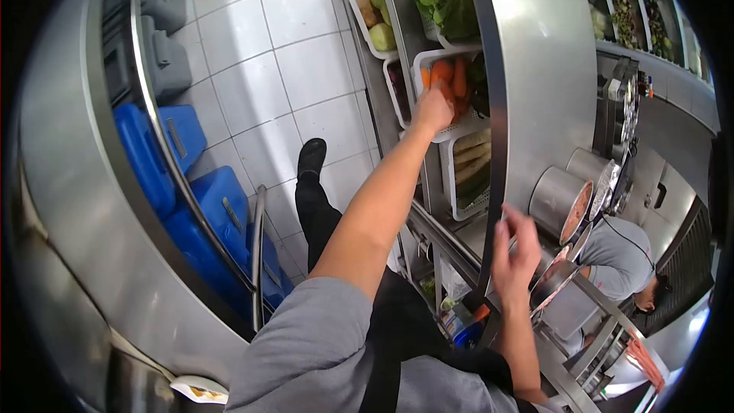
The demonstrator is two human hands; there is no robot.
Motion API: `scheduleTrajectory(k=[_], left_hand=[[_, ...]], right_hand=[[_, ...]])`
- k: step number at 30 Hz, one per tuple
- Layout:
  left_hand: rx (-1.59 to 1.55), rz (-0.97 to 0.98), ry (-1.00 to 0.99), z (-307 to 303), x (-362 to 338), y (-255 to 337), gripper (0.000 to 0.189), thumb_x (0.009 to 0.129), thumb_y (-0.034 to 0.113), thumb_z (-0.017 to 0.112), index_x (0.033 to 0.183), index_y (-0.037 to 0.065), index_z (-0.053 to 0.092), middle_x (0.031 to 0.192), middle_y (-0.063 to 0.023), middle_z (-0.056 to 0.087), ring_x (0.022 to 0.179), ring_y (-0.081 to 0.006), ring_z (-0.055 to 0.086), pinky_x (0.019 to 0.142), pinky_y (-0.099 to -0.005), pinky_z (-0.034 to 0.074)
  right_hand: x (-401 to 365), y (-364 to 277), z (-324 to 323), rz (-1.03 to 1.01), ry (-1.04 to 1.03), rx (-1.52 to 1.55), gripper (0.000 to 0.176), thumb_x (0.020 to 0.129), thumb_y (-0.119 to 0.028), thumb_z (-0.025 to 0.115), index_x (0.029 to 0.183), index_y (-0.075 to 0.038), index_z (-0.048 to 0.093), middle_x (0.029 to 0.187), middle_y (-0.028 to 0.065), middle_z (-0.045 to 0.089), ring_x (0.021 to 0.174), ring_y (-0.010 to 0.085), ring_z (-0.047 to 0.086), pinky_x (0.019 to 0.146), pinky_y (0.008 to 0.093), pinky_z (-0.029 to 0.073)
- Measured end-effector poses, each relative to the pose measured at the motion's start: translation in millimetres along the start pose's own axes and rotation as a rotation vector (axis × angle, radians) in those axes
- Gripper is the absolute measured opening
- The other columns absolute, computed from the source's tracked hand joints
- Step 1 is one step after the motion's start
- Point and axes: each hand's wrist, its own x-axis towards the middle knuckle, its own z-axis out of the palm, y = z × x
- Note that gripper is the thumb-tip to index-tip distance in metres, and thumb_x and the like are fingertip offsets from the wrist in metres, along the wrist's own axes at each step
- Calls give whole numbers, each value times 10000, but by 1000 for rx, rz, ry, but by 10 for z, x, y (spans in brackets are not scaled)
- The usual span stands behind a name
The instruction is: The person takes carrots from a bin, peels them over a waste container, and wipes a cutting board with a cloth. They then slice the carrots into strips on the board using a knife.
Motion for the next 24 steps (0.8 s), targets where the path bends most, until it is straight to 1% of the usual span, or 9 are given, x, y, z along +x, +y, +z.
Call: scheduleTrajectory(k=[2,3,9,13,15,19,21,23,24], left_hand=[[-85,38,71,222,-417,107,675,885,160,590,1468,-104,376,1385,-355,496,1286,-480,508,1089,-445,442],[-21,194,100,-202,862,-23,675,885,160,590,1468,-104,376,1385,-355,496,1286,-480,508,1089,-445,442],[-37,-101,100,193,927,-33,769,850,126,643,1476,-131,276,1464,-362,388,1309,-444,495,1064,-409,467],[577,160,20,430,1338,-97,793,920,186,568,1545,-102,173,1481,-406,345,1350,-528,400,1097,-463,430],[846,142,-208,392,1532,-90,724,939,232,564,1505,-116,278,1451,-387,403,1327,-542,413,1079,-549,403],[1102,99,-208,366,1511,-9,596,911,242,597,1384,-99,477,1355,-288,528,1213,-462,531,982,-596,417],[1140,122,-165,414,1459,-106,541,904,200,595,1344,-97,495,1309,-257,554,1143,-412,587,970,-536,466],[176,-39,286,474,1310,-155,330,887,184,645,1146,-14,696,1189,-199,616,1175,-390,556,979,-432,465],[746,153,233,739,1563,-553,404,863,173,678,1173,-76,609,1188,-232,576,1164,-407,530,1029,-397,446]], right_hand=[[92,98,-267,-68,77,-146,82,962,-54,648,1005,13,666,827,108,614,686,174,583,655,299,490],[967,295,656,-45,292,-80,68,968,-54,642,947,10,644,781,89,590,632,160,542,615,285,468],[1031,692,840,-77,337,-198,253,942,-96,663,779,-39,479,670,63,411,526,183,387,489,323,339],[1025,685,849,-76,323,-203,244,929,-71,652,770,-41,469,670,73,417,522,220,393,480,344,326],[1037,689,860,-76,327,-195,253,914,-59,661,760,-43,461,666,76,421,519,230,402,481,350,335],[1044,672,823,-71,303,-188,267,892,-40,680,752,-49,453,663,74,426,523,240,420,486,374,350],[1039,706,821,-144,305,-192,267,885,-33,686,752,-53,455,665,75,430,531,253,424,487,382,350],[1019,719,816,-116,298,-164,274,879,-34,698,752,-56,457,661,76,431,537,263,423,489,387,350],[1013,722,807,-118,301,-167,276,880,-38,701,753,-56,457,661,76,433,537,264,422,489,385,349]])
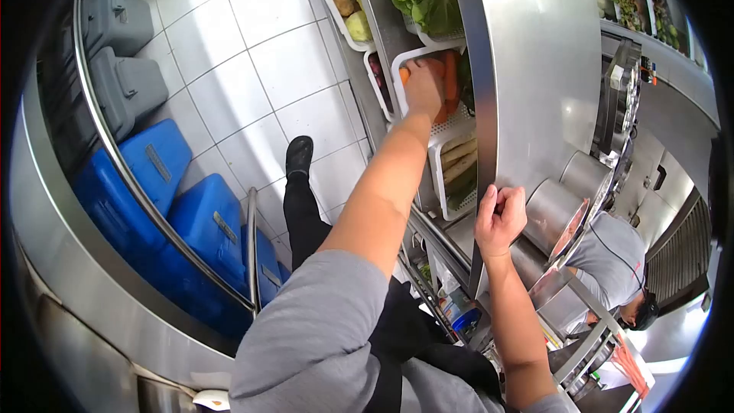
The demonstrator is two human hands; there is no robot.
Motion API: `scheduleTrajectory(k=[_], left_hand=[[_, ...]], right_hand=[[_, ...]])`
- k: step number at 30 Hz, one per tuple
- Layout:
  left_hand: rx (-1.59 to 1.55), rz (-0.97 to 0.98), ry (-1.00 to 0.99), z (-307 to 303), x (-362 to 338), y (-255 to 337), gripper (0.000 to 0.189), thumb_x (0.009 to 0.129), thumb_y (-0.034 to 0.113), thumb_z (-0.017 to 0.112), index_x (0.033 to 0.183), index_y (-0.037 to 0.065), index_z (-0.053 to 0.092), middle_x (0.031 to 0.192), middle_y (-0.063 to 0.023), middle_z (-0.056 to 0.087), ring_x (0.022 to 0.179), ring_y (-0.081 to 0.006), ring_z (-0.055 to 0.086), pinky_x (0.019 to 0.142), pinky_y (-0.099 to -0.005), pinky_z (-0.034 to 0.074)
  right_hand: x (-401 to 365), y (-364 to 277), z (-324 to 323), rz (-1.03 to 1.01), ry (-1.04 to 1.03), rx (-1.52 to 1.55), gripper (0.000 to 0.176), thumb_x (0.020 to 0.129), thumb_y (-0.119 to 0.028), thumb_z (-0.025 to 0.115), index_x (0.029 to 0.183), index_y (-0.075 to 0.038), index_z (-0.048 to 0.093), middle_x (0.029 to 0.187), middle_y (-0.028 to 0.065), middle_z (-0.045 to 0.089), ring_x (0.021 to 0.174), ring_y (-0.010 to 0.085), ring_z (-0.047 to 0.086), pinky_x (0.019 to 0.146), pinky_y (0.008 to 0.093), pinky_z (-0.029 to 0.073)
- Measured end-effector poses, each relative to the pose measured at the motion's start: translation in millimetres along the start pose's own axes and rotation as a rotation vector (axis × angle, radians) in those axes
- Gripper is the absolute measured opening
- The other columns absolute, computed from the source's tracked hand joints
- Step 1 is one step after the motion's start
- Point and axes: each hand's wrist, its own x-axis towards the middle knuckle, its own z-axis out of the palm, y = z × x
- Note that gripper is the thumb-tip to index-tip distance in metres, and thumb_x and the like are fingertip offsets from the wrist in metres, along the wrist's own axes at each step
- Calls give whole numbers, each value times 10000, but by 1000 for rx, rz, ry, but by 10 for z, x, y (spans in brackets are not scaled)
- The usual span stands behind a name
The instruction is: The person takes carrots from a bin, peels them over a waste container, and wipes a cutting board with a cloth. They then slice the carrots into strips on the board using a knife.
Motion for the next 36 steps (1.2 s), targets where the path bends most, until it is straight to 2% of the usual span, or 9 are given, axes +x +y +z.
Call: scheduleTrajectory(k=[3,11,15,18,20,27,31,34,36], left_hand=[[-435,-49,56,29,-3,-135,456,827,187,711,1142,-112,571,1202,-267,558,1131,-428,520,1045,-417,433],[-368,-69,-256,-356,11,-102,716,745,302,797,1218,-147,502,1335,-249,484,1315,-447,401,1098,-409,403],[96,72,-101,-254,-266,112,658,818,223,746,1309,-114,466,1393,-259,390,1339,-414,410,1073,-484,416],[-728,-365,-81,-685,-869,437,555,885,215,675,1336,-52,491,1397,-264,393,1267,-420,482,1031,-498,439],[-643,-189,234,-457,-1100,486,503,894,188,659,1345,19,514,1406,-253,404,1217,-431,519,1015,-501,455],[-492,20,268,-340,-1472,428,427,846,163,710,1259,132,605,1334,-223,487,1167,-439,507,1018,-475,447],[-528,5,97,-255,-1293,390,393,887,180,668,1272,130,602,1326,-211,493,1161,-398,507,987,-444,450],[-718,-85,569,-318,-1026,318,344,935,117,605,1252,-1,542,1110,-227,587,1089,-413,544,938,-466,459],[-927,-222,450,-574,-895,395,315,958,114,570,1235,-23,509,1086,-253,587,1047,-443,556,920,-488,463]], right_hand=[[36,-4,25,-13,16,23,282,883,-51,711,752,-56,461,662,73,435,539,262,423,492,385,348],[32,-3,41,-12,45,46,285,895,-76,715,749,-59,472,668,71,437,538,246,415,489,373,344],[26,-18,39,26,17,59,280,902,-82,710,753,-58,475,669,71,436,538,240,417,488,370,345],[19,-21,45,24,15,60,299,973,-113,645,759,-21,457,694,63,394,559,182,352,509,332,312],[10,-35,46,28,18,51,279,942,-90,668,756,-37,467,683,68,412,547,208,379,498,348,327],[41,-41,21,12,3,33,263,915,-58,683,757,-46,474,673,77,422,532,239,395,484,367,338],[13,-36,15,16,-7,34,263,918,-58,680,759,-45,472,676,77,421,537,242,395,488,372,337],[32,-26,26,9,-4,44,263,922,-55,676,758,-44,470,679,77,421,546,245,399,494,376,337],[20,-12,26,20,-18,38,263,923,-55,674,757,-44,469,683,79,430,551,250,410,499,379,342]])
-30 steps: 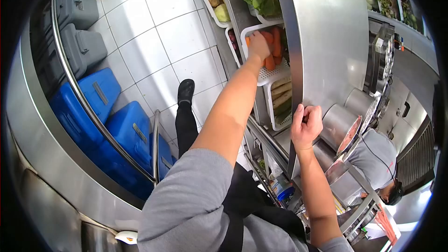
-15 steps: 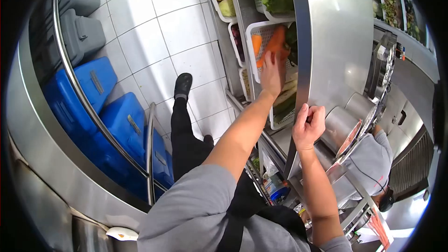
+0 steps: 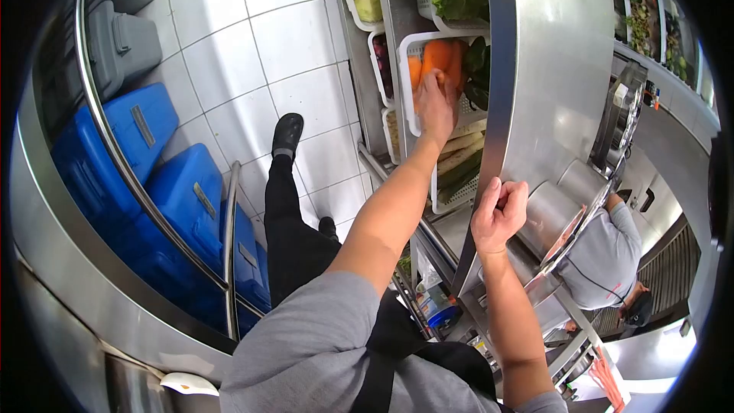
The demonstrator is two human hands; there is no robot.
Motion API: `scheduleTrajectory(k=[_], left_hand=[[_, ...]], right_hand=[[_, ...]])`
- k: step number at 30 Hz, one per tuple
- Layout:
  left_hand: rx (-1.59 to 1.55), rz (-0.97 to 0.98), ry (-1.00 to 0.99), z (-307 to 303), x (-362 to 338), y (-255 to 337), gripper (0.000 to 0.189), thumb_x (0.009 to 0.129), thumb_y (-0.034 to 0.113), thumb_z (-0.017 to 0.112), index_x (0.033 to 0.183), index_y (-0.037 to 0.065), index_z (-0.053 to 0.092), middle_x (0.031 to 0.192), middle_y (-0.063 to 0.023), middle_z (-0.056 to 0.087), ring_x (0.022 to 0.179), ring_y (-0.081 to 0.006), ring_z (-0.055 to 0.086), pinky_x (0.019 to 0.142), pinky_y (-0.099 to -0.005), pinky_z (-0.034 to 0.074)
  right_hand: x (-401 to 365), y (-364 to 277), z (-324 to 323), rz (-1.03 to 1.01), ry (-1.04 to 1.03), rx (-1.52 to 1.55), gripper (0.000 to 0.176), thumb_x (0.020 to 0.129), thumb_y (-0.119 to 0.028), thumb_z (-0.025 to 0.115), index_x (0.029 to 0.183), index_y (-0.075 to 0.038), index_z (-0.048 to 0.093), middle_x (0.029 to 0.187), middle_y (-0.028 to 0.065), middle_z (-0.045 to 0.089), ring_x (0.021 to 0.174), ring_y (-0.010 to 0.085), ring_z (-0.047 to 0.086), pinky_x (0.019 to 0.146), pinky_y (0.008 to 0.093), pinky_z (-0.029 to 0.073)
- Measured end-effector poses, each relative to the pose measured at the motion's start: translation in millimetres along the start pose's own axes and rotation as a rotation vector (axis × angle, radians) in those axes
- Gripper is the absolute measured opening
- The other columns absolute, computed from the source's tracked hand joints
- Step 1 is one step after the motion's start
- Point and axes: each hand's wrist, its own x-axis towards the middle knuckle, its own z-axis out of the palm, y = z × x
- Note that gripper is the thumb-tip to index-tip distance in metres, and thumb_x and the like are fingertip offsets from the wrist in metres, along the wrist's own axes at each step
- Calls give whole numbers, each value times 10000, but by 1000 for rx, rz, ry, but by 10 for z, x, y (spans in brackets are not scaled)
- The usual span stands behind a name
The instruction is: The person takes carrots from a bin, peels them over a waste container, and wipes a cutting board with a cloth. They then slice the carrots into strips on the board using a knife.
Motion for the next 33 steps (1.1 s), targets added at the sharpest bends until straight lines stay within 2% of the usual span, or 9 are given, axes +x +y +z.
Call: scheduleTrajectory(k=[5,7,8,13,19,20,22,29,33], left_hand=[[132,-245,-35,486,464,-163,280,1009,155,479,1179,-67,465,1131,-332,600,979,-506,621,858,-520,520],[682,288,-436,1313,581,-1713,409,990,212,522,1299,-52,480,1219,-328,596,1027,-433,668,841,-467,567],[959,555,-417,1255,715,-1600,554,969,253,556,1424,-39,437,1225,-287,636,1065,-327,694,802,-429,597],[766,-237,-671,725,872,-18,563,944,301,622,1395,-17,509,1272,-173,657,1118,-231,677,879,-375,573],[-898,-696,-429,304,639,-374,453,924,306,666,1241,-14,616,1100,-117,726,1059,-200,685,811,-378,588],[-413,14,-599,208,729,-738,385,938,330,672,1135,0,644,1036,-87,718,997,-191,689,701,-362,585],[76,-575,-753,-430,595,-189,401,942,367,686,1111,5,648,997,-75,700,896,-181,683,611,-339,548],[-364,-935,-673,-1869,-631,154,349,1003,382,615,1040,36,589,845,-102,638,676,-215,608,573,-342,526],[-46,-1044,-948,-2029,-1080,-160,398,1078,361,451,1175,-12,549,1111,-232,675,973,-326,695,847,-433,618]], right_hand=[[12,-5,-8,-27,2,-1,274,895,-47,691,737,-52,467,671,84,449,543,256,432,493,384,355],[10,13,2,-3,15,17,297,867,-62,716,713,-62,462,663,80,447,542,265,441,490,391,358],[24,-1,-3,-15,19,7,295,859,-60,719,711,-64,464,662,81,447,543,269,445,491,394,360],[74,-33,-25,-66,43,10,274,874,-58,714,732,-49,479,672,100,449,544,275,438,499,383,362],[71,-1,-74,-53,59,-24,242,837,-150,731,758,-86,511,729,87,505,617,280,550,525,402,440],[82,2,-75,-71,74,-32,245,844,-164,725,759,-88,508,725,86,500,626,276,558,528,403,447],[91,-25,-101,-82,93,-54,257,862,-215,712,767,-97,504,730,83,504,658,268,588,539,406,477],[47,-73,-187,85,34,65,209,906,-251,660,857,-78,554,764,116,545,761,334,636,626,453,530],[-439,17,-120,57,-151,168,165,876,-167,579,962,-42,640,937,194,661,857,393,669,752,518,550]])
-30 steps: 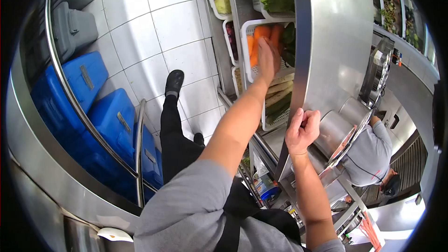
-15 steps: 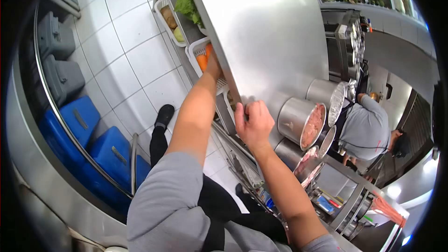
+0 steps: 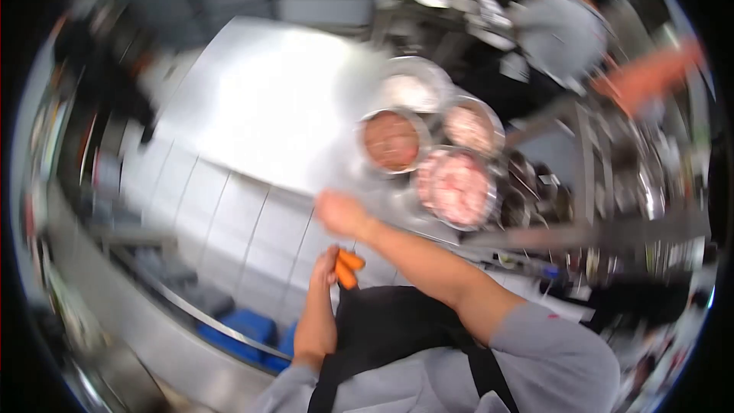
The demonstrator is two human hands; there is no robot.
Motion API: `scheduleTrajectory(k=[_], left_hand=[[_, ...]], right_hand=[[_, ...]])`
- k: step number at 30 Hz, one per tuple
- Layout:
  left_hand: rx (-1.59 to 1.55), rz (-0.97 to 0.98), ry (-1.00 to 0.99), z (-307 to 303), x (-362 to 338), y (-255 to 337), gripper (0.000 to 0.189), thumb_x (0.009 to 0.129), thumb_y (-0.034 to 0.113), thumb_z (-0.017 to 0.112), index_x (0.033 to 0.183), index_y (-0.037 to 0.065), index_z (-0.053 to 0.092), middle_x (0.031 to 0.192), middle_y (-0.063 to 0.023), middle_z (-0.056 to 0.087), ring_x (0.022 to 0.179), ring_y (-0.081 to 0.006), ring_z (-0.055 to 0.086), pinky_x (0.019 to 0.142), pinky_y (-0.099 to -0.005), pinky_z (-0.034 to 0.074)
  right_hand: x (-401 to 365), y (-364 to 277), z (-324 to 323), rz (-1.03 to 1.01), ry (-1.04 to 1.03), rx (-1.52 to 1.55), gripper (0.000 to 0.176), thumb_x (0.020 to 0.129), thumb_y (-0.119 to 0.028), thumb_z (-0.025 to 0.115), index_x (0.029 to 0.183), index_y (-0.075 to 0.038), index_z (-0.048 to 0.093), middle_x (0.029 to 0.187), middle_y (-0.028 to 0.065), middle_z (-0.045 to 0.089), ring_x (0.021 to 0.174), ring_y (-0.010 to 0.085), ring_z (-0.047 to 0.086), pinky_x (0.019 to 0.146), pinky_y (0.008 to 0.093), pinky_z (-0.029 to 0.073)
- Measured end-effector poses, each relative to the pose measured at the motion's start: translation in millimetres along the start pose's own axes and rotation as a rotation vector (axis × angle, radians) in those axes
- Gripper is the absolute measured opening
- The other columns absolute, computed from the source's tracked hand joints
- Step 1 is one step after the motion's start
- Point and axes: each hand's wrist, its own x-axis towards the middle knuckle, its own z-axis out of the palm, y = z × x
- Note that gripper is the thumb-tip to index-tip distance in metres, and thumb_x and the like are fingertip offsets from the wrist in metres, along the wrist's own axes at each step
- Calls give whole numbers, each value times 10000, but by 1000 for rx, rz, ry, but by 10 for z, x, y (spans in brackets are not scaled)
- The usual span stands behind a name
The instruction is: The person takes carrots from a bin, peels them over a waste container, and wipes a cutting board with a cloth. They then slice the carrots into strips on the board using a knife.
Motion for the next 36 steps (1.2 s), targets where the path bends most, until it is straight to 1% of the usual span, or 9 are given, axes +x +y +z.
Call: scheduleTrajectory(k=[2,4,8,10,11,14,23,28,36], left_hand=[[133,-108,-187,469,-154,-72,371,1049,350,516,1219,26,578,1119,-187,689,969,-285,700,806,-386,618],[-86,-581,-459,-441,997,-506,373,960,292,628,1201,14,571,1079,-192,687,914,-289,704,691,-429,609],[1454,-347,-870,938,679,-415,341,939,261,587,1160,5,620,1019,-190,696,826,-268,708,684,-403,586],[2100,317,-1002,1501,318,-644,317,938,230,536,1130,4,648,956,-179,707,794,-283,701,745,-417,563],[1969,664,-1744,1354,957,-787,305,943,201,517,1167,26,628,923,-192,706,835,-321,696,835,-422,542],[2357,-57,-1135,2631,34,-1362,296,930,166,521,1188,58,620,940,-213,703,915,-360,680,867,-442,528],[2727,-165,-1730,4369,95,-4020,386,918,218,569,1228,-12,553,922,-189,724,921,-332,711,859,-442,552],[2384,-1125,-999,4757,-79,-5531,324,972,221,628,1203,9,548,999,-135,681,863,-277,698,790,-433,595],[2259,-1598,-752,4862,49,-7033,250,972,220,666,1125,58,553,967,-135,662,916,-328,703,876,-482,587]], right_hand=[[-692,-197,-280,87,-221,223,242,862,-222,605,1017,-41,652,990,204,678,909,405,677,769,528,548],[-1424,-50,283,66,-313,248,329,853,-231,642,1131,-56,659,1017,220,683,1016,406,673,834,510,548],[-2929,89,-418,365,-393,643,531,919,-428,652,1270,-33,599,1217,231,661,1193,399,602,976,492,490],[-3557,287,-383,640,-392,577,591,927,-471,642,1310,-23,588,1247,227,656,1194,398,604,1000,478,482],[-3936,317,-451,740,-247,598,602,931,-481,633,1318,-22,590,1244,232,658,1190,400,607,1007,474,480],[-4980,336,-407,1009,119,589,593,927,-501,621,1272,-20,632,1194,238,677,1168,407,619,1002,472,482],[-7323,-112,-18,1653,983,846,592,951,-507,600,1267,-8,651,1192,223,698,1124,367,658,978,426,507],[-7745,-577,-326,1765,1489,924,527,966,-450,631,1296,-39,642,1145,176,718,1064,287,678,924,379,529],[-8721,-739,-733,1967,1793,785,419,978,-332,671,1272,-33,657,1103,127,728,1011,180,668,899,315,523]])
